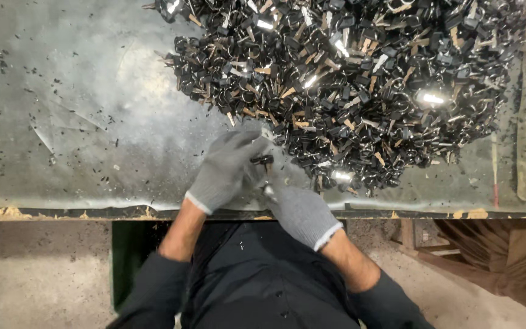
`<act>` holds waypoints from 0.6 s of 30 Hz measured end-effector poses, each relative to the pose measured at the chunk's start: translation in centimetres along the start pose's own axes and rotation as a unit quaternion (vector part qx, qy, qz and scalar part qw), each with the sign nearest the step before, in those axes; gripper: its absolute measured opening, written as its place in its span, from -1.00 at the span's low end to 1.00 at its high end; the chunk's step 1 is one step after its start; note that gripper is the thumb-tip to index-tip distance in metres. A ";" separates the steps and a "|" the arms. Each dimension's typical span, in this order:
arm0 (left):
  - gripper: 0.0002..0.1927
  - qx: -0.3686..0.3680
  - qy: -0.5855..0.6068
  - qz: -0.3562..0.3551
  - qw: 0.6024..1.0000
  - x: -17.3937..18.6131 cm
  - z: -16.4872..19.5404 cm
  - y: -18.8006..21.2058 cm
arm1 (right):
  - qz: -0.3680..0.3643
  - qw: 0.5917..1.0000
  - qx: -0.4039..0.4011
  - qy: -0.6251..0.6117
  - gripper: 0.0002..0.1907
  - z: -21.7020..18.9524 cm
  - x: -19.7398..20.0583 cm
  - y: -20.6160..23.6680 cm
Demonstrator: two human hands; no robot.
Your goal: The person, wearing gray gloves, picks small black metal clips one at a time from a large pile on a work table, briefly handles each piece, and drops it into a green bin below the table edge. The sorting continues steadily across the whole episode.
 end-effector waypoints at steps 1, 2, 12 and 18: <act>-0.62 0.007 0.001 -0.057 0.998 -0.9 -0.3 -0.3 | -0.032 0.999 -0.011 0.015 -0.54 -0.3 -0.3 -0.5; -0.63 0.013 0.001 -0.113 0.994 -1.8 -0.6 -0.5 | -0.064 0.997 -0.022 0.031 -0.58 -0.5 -0.4 -0.9; -0.65 0.269 0.103 -0.128 0.949 -3.6 -1.0 2.9 | 0.042 0.993 -0.107 -0.013 -0.60 1.2 2.0 -0.4; -0.70 0.185 0.039 -0.137 0.972 -4.5 -0.8 3.8 | 0.089 0.993 -0.045 0.058 -0.59 0.3 1.3 -2.7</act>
Point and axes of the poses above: each hand's wrist, its own y-axis away from the middle knuckle, its own x-axis out of the back of the hand, z = x × y, the point moved 6 cm from there along -y, towards the middle knuckle, and after that the axes turned 5 degrees about -y, right-handed, at the moved point
